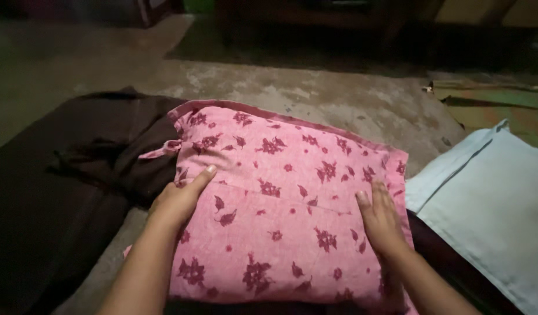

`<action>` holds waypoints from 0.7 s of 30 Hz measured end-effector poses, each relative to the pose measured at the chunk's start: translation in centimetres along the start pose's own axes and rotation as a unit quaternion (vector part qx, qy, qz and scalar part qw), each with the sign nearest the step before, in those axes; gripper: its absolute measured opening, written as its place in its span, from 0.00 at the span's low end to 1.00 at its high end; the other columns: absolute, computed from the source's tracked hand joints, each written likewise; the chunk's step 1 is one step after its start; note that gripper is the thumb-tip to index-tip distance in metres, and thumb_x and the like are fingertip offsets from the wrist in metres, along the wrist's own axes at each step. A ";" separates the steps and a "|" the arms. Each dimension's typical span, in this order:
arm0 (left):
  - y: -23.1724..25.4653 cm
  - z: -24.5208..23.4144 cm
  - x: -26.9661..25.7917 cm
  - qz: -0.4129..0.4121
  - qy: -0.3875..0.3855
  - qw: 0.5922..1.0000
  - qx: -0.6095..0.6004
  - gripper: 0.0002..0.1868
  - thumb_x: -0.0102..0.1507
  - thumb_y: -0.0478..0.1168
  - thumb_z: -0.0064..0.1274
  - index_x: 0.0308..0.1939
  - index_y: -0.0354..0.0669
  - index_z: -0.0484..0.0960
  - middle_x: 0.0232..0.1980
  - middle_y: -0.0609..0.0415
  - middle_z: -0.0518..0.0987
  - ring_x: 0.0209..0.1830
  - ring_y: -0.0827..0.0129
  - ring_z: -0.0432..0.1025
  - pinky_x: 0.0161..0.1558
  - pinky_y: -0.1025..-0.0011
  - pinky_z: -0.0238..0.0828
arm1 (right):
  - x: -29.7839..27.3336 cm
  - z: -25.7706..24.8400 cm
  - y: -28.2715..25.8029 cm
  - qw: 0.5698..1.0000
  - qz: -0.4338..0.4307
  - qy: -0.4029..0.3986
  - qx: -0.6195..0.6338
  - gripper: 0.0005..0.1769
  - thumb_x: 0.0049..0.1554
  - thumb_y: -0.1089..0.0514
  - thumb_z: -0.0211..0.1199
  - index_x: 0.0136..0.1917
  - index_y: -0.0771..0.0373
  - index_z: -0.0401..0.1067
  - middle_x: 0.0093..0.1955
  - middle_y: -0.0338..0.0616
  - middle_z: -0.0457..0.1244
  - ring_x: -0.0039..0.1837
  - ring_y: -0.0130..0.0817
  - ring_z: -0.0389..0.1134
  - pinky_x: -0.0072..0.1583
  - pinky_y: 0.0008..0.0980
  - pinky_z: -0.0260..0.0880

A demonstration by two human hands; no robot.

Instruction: The person folds a pink floral cloth around a pillow insert, tucks the edges, and ties the corners to secure the cover. They smooth the surface and adjust the pillow to complete the assembly.

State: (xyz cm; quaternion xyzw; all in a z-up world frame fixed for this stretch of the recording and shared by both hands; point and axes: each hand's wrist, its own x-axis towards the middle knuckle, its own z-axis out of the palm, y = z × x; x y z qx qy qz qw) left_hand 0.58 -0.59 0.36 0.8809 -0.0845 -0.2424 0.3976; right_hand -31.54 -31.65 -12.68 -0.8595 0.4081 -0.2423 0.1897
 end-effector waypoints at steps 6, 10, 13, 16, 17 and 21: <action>-1.1 0.5 1.2 0.022 0.000 1.000 0.011 0.56 0.50 0.78 0.54 0.64 0.33 0.79 0.67 0.31 0.76 0.70 0.44 0.70 0.69 0.59 0.63 | 0.1 -0.2 -1.5 0.997 0.047 -0.023 -0.048 0.50 0.63 0.27 0.39 0.81 0.69 0.46 0.83 0.64 0.42 0.84 0.57 0.39 0.80 0.50 0.37; -1.6 0.7 2.0 0.019 0.013 0.999 0.031 0.59 0.49 0.80 0.52 0.65 0.33 0.78 0.68 0.30 0.74 0.71 0.43 0.68 0.70 0.58 0.62 | -3.5 -2.1 -13.0 0.984 0.061 -0.142 -0.094 0.63 0.52 0.20 0.48 0.85 0.54 0.28 0.87 0.54 0.22 0.86 0.54 0.22 0.77 0.67 0.24; -1.9 0.8 2.3 0.005 0.034 0.998 0.051 0.62 0.49 0.83 0.52 0.66 0.28 0.77 0.68 0.26 0.73 0.70 0.40 0.68 0.69 0.56 0.63 | -6.1 -3.9 -20.6 0.947 -0.011 -0.261 -0.189 0.78 0.45 0.09 0.50 0.83 0.54 0.14 0.85 0.53 0.08 0.84 0.56 0.11 0.75 0.73 0.19; -2.4 0.9 2.4 -0.001 0.067 0.994 0.082 0.64 0.50 0.84 0.51 0.66 0.27 0.76 0.68 0.25 0.72 0.70 0.37 0.67 0.68 0.52 0.63 | -7.7 -5.1 -23.8 0.941 -0.087 -0.273 -0.182 0.86 0.39 0.07 0.56 0.83 0.54 0.12 0.83 0.61 0.06 0.82 0.63 0.06 0.72 0.76 0.13; -2.6 1.1 2.5 -0.001 0.080 0.993 0.090 0.64 0.50 0.85 0.51 0.66 0.27 0.76 0.68 0.25 0.71 0.70 0.37 0.67 0.67 0.51 0.63 | -8.0 -5.5 -23.9 0.940 -0.107 -0.274 -0.175 0.88 0.37 0.07 0.59 0.84 0.53 0.12 0.82 0.64 0.06 0.81 0.65 0.05 0.72 0.77 0.12; -2.8 1.6 3.3 0.023 0.103 0.989 0.104 0.62 0.50 0.84 0.50 0.65 0.30 0.76 0.68 0.24 0.69 0.68 0.36 0.66 0.66 0.49 0.63 | -8.8 -6.2 -23.2 0.903 -0.272 -0.246 -0.222 0.87 0.34 0.11 0.69 0.85 0.54 0.24 0.84 0.69 0.17 0.82 0.70 0.13 0.69 0.83 0.15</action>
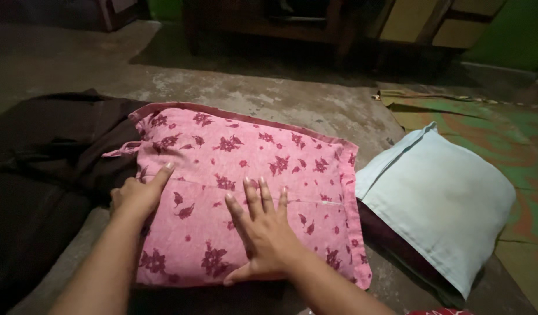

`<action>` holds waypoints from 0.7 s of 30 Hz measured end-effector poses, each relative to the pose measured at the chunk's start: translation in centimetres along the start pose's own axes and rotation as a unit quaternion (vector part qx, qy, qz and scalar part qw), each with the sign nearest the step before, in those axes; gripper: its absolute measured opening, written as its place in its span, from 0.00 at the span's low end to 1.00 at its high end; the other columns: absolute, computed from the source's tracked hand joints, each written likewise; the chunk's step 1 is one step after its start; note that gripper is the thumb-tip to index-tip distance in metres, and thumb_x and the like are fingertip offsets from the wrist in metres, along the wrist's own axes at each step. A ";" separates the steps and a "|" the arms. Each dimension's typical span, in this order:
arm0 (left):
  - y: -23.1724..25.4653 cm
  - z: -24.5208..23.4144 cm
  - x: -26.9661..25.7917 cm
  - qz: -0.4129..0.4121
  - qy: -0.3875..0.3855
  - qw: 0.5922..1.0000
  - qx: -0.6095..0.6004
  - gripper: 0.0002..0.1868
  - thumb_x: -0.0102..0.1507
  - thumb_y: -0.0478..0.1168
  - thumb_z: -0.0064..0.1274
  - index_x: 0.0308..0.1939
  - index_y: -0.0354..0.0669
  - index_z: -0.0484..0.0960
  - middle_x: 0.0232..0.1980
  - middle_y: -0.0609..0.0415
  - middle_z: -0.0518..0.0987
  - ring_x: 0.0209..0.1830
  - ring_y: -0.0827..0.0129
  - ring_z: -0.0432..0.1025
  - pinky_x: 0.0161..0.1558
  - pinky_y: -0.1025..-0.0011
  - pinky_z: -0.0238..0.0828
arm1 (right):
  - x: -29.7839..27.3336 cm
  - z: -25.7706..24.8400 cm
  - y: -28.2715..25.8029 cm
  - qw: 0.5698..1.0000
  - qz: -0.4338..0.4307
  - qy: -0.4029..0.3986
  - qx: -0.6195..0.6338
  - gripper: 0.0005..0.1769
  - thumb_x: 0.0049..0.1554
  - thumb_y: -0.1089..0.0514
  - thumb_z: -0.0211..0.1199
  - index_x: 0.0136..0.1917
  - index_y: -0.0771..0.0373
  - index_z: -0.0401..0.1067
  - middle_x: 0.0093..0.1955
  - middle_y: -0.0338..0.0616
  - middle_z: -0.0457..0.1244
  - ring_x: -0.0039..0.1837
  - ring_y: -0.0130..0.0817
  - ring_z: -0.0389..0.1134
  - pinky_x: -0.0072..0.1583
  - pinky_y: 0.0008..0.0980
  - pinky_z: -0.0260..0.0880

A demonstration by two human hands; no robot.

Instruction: The person folds a pink floral cloth around a pillow insert, tucks the edges, and ties the corners to secure the cover. They smooth the surface and adjust the pillow to complete the assembly.

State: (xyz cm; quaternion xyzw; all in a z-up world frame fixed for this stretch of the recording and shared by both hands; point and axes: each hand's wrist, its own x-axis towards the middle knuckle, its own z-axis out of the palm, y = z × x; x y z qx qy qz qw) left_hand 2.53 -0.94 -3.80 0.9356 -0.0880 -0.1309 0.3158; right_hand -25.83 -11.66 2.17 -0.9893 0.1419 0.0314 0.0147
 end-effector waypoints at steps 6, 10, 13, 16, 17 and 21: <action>-1.5 0.3 2.1 0.061 -0.001 0.998 -0.019 0.52 0.59 0.79 0.45 0.61 0.31 0.80 0.63 0.26 0.76 0.66 0.36 0.69 0.67 0.52 0.63 | 3.0 0.1 2.1 1.000 0.000 0.017 0.002 0.85 0.29 0.20 0.77 0.85 0.48 0.33 0.85 0.68 0.28 0.84 0.70 0.27 0.69 0.85 0.34; -1.9 -1.5 2.2 0.052 0.003 0.995 -0.080 0.42 0.59 0.71 0.46 0.55 0.37 0.85 0.59 0.32 0.81 0.62 0.40 0.74 0.64 0.53 0.67 | 5.7 -1.9 5.1 0.998 -0.001 -0.003 0.061 0.83 0.27 0.21 0.77 0.85 0.44 0.38 0.86 0.63 0.29 0.85 0.63 0.28 0.70 0.80 0.40; -1.4 -3.9 1.6 0.039 -0.008 0.999 -0.035 0.44 0.64 0.73 0.45 0.57 0.33 0.85 0.59 0.28 0.79 0.62 0.38 0.73 0.62 0.51 0.67 | 7.2 -2.6 7.1 0.994 0.000 -0.005 0.110 0.83 0.25 0.20 0.77 0.85 0.40 0.40 0.86 0.60 0.31 0.86 0.58 0.30 0.75 0.67 0.41; -0.2 -6.2 -1.3 -0.121 -0.136 0.978 -0.105 0.48 0.63 0.77 0.44 0.66 0.37 0.77 0.63 0.29 0.77 0.61 0.37 0.71 0.61 0.45 0.66 | 8.7 -2.9 9.0 0.987 0.004 0.004 0.160 0.83 0.23 0.19 0.76 0.84 0.39 0.43 0.87 0.59 0.34 0.85 0.57 0.36 0.79 0.56 0.44; 0.2 -6.3 -2.8 -0.199 -0.196 0.947 -0.156 0.50 0.61 0.78 0.44 0.70 0.40 0.73 0.64 0.31 0.77 0.61 0.37 0.71 0.61 0.43 0.66 | 9.0 -2.8 9.5 0.985 0.007 0.005 0.174 0.83 0.22 0.19 0.76 0.84 0.39 0.44 0.87 0.59 0.35 0.85 0.56 0.38 0.80 0.53 0.45; 1.7 -6.9 -5.4 -0.119 -0.301 0.892 -0.316 0.49 0.52 0.67 0.56 0.73 0.49 0.71 0.65 0.39 0.80 0.59 0.48 0.77 0.57 0.47 0.74 | 8.2 -1.9 8.7 0.986 0.022 0.028 0.160 0.83 0.23 0.18 0.75 0.85 0.38 0.42 0.87 0.57 0.33 0.86 0.55 0.34 0.80 0.61 0.39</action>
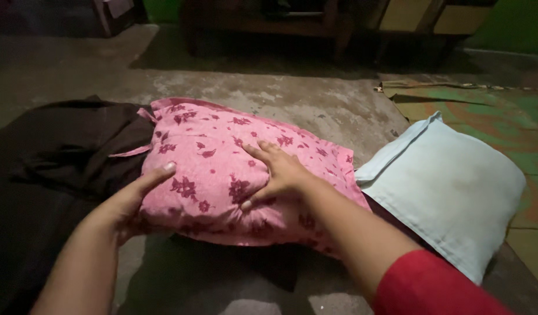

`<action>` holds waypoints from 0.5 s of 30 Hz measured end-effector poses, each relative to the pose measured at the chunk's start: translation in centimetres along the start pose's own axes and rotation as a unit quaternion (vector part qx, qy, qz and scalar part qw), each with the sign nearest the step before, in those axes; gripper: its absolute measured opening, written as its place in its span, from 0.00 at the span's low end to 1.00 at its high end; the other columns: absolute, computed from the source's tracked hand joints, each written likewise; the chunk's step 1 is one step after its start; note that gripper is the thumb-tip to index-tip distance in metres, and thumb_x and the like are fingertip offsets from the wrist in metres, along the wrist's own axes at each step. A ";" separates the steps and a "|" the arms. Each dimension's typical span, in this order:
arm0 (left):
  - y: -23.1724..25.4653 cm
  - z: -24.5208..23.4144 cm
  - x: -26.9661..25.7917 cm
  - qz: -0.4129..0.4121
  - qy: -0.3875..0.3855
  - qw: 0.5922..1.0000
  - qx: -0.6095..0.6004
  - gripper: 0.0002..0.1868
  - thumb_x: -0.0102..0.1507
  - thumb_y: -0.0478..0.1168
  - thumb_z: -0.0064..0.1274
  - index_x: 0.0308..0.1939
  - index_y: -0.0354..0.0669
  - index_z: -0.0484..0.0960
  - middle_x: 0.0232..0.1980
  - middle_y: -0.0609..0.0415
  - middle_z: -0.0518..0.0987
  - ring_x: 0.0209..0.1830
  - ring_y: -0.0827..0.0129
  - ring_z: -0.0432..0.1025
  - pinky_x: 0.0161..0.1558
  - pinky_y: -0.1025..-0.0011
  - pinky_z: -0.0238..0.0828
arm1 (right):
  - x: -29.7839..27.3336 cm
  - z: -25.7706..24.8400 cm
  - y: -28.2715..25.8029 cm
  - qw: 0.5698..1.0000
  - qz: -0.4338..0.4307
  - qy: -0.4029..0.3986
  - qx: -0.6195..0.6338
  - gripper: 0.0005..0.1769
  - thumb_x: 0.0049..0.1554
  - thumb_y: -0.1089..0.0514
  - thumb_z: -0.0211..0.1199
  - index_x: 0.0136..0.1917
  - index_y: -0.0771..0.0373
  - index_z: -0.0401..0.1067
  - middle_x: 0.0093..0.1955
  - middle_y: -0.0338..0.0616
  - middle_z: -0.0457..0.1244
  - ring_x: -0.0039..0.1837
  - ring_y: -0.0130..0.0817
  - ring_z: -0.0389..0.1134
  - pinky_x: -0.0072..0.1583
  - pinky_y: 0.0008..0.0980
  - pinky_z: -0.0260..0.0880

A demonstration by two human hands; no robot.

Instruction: The person folds a pink floral cloth around a pillow insert, tucks the edges, and ties the corners to secure the cover. They smooth the surface and adjust the pillow to complete the assembly.

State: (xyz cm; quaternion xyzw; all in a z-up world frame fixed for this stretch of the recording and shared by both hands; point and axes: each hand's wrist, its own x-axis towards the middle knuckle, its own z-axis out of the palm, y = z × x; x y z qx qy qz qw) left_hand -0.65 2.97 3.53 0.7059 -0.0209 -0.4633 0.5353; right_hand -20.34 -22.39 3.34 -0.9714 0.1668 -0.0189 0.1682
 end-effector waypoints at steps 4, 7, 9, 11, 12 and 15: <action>0.5 0.2 0.2 0.039 -0.025 0.999 0.012 0.49 0.49 0.62 0.59 0.72 0.47 0.71 0.64 0.41 0.81 0.57 0.51 0.78 0.53 0.49 0.76 | -1.9 -0.1 -4.7 0.993 0.092 -0.060 -0.035 0.90 0.25 0.17 0.75 0.85 0.47 0.28 0.87 0.57 0.22 0.86 0.57 0.23 0.74 0.75 0.27; 0.3 0.5 1.2 0.083 0.029 0.996 -0.022 0.46 0.52 0.59 0.60 0.72 0.46 0.70 0.63 0.44 0.79 0.56 0.52 0.77 0.51 0.50 0.75 | -2.9 0.8 -9.6 0.993 0.075 -0.075 -0.047 0.92 0.28 0.18 0.77 0.84 0.56 0.23 0.85 0.62 0.21 0.84 0.62 0.20 0.73 0.79 0.22; -0.1 0.4 2.0 0.127 0.058 0.988 -0.060 0.42 0.54 0.57 0.60 0.69 0.44 0.73 0.62 0.44 0.80 0.55 0.53 0.77 0.51 0.53 0.75 | -2.5 2.3 -12.6 0.995 0.061 -0.036 -0.066 0.90 0.31 0.23 0.80 0.83 0.60 0.25 0.85 0.65 0.24 0.84 0.66 0.22 0.72 0.80 0.22; -1.1 0.2 3.3 0.180 0.066 0.975 -0.108 0.36 0.56 0.55 0.58 0.65 0.41 0.79 0.59 0.44 0.82 0.53 0.55 0.77 0.50 0.58 0.74 | -2.1 4.8 -14.5 0.992 0.073 0.036 -0.099 0.86 0.32 0.30 0.82 0.82 0.62 0.29 0.84 0.67 0.28 0.84 0.70 0.27 0.70 0.83 0.26; -1.2 0.1 4.2 0.170 0.087 0.970 -0.151 0.34 0.57 0.55 0.58 0.63 0.40 0.80 0.59 0.44 0.82 0.53 0.55 0.78 0.50 0.58 0.75 | -1.5 5.4 -14.6 0.981 0.055 0.108 -0.151 0.82 0.34 0.34 0.83 0.82 0.62 0.32 0.83 0.68 0.31 0.82 0.70 0.30 0.68 0.84 0.28; -1.5 -0.3 6.3 0.155 0.130 0.939 -0.279 0.29 0.60 0.54 0.57 0.58 0.39 0.81 0.57 0.47 0.83 0.52 0.59 0.79 0.49 0.60 0.79 | 0.2 5.6 -14.0 0.963 0.044 0.169 -0.204 0.77 0.36 0.43 0.84 0.81 0.61 0.35 0.82 0.68 0.35 0.81 0.69 0.35 0.66 0.86 0.33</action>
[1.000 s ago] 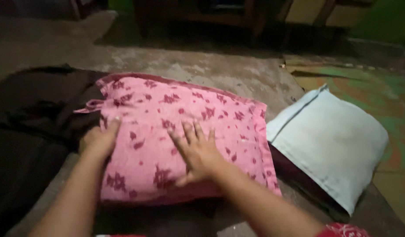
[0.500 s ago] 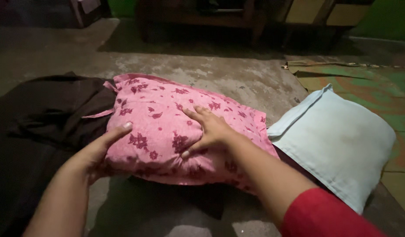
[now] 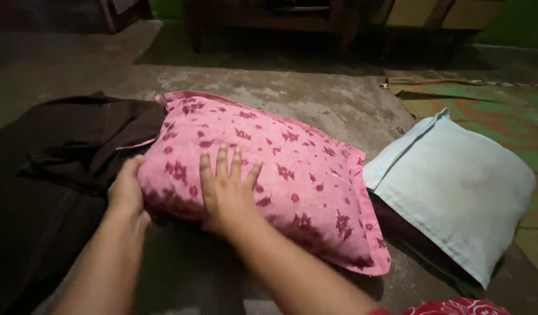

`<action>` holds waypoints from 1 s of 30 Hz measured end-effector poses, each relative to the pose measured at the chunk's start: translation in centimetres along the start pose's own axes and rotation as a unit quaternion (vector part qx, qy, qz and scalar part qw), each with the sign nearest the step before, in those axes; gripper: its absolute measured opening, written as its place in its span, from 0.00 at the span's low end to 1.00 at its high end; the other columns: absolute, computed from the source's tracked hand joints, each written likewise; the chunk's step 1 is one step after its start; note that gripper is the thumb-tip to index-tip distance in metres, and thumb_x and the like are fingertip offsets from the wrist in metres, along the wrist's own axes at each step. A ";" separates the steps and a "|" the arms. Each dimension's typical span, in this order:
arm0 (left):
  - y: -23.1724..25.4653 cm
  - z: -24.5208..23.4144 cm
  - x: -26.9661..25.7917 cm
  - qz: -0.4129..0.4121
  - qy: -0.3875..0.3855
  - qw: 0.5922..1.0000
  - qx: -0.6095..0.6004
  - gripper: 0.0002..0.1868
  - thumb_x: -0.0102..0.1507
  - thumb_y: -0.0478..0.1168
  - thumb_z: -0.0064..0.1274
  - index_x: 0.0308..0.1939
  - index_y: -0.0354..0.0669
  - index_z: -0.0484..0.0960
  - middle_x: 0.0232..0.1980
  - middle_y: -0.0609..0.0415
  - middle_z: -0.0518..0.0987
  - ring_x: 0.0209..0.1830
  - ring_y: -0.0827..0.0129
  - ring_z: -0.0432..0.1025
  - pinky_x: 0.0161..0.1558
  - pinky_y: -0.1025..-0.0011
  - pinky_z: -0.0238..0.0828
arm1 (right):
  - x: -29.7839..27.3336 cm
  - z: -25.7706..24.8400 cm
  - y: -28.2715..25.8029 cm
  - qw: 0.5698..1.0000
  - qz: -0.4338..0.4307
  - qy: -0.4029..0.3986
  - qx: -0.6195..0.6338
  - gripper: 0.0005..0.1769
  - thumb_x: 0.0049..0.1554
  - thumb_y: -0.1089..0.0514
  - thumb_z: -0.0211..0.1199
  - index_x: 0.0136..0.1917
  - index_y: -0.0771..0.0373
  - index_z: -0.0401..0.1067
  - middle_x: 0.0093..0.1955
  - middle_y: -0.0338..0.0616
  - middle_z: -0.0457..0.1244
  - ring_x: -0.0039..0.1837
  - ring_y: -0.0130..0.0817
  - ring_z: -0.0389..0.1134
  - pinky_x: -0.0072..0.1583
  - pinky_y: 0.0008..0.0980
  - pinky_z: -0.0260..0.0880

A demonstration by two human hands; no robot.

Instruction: The person folds a pink floral cloth around a pillow insert, tucks the edges, and ties the corners to secure the cover. They smooth the surface and adjust the pillow to complete the assembly.

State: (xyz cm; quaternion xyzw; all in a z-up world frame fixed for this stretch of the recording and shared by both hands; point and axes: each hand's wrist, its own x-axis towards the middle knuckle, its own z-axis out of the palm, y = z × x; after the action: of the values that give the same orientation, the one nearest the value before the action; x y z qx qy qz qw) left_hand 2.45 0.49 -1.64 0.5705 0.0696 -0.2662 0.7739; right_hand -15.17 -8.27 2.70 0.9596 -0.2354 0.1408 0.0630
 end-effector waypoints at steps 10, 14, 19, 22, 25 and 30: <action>0.9 -2.3 -3.1 -0.115 -0.030 0.990 -0.073 0.20 0.62 0.65 0.57 0.45 0.59 0.80 0.42 0.62 0.78 0.38 0.69 0.71 0.30 0.72 0.69 | 1.8 -4.9 2.6 0.963 0.004 -0.236 0.133 0.81 0.36 0.47 0.85 0.84 0.57 0.29 0.86 0.61 0.27 0.85 0.64 0.30 0.73 0.79 0.37; -1.1 -2.9 -3.7 -0.089 0.028 0.995 0.041 0.15 0.62 0.61 0.55 0.47 0.66 0.73 0.43 0.60 0.77 0.35 0.66 0.71 0.29 0.67 0.69 | 0.9 -4.7 2.4 0.956 0.004 -0.263 0.126 0.79 0.40 0.44 0.82 0.84 0.57 0.27 0.86 0.59 0.26 0.86 0.60 0.29 0.75 0.75 0.37; -1.4 -1.3 -3.9 0.220 0.048 0.971 0.084 0.27 0.68 0.58 0.56 0.51 0.34 0.80 0.47 0.51 0.81 0.38 0.67 0.72 0.31 0.68 0.69 | 2.5 -4.1 5.7 0.962 -0.018 -0.245 0.122 0.74 0.36 0.39 0.82 0.80 0.70 0.41 0.82 0.64 0.41 0.81 0.56 0.45 0.76 0.53 0.50; -1.2 0.2 -4.3 0.323 -0.032 0.946 -0.018 0.26 0.70 0.55 0.56 0.53 0.32 0.79 0.50 0.53 0.81 0.45 0.72 0.73 0.42 0.73 0.71 | 2.6 -3.1 8.0 0.972 -0.017 -0.200 0.122 0.76 0.32 0.33 0.83 0.76 0.75 0.47 0.78 0.66 0.49 0.79 0.56 0.52 0.76 0.42 0.55; -1.1 1.1 -4.1 0.308 -0.097 0.941 -0.100 0.21 0.70 0.53 0.53 0.53 0.38 0.79 0.52 0.56 0.81 0.48 0.74 0.75 0.49 0.73 0.73 | 2.8 -1.9 9.1 0.974 -0.013 -0.188 0.127 0.73 0.32 0.27 0.80 0.73 0.75 0.53 0.75 0.67 0.53 0.76 0.58 0.55 0.74 0.44 0.59; 0.4 -1.1 -2.7 0.065 -0.146 0.971 -0.179 0.17 0.66 0.54 0.45 0.50 0.51 0.80 0.47 0.60 0.83 0.44 0.67 0.77 0.46 0.62 0.73 | 4.3 0.1 8.4 0.981 -0.036 -0.155 0.111 0.72 0.33 0.24 0.80 0.70 0.77 0.55 0.71 0.69 0.54 0.73 0.60 0.56 0.69 0.50 0.60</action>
State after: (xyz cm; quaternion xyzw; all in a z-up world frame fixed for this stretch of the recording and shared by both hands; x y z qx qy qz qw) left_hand 0.62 2.51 -0.56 0.3814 -0.0346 -0.2792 0.8806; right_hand -15.48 -17.54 4.33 0.9787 -0.1904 0.0136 -0.0758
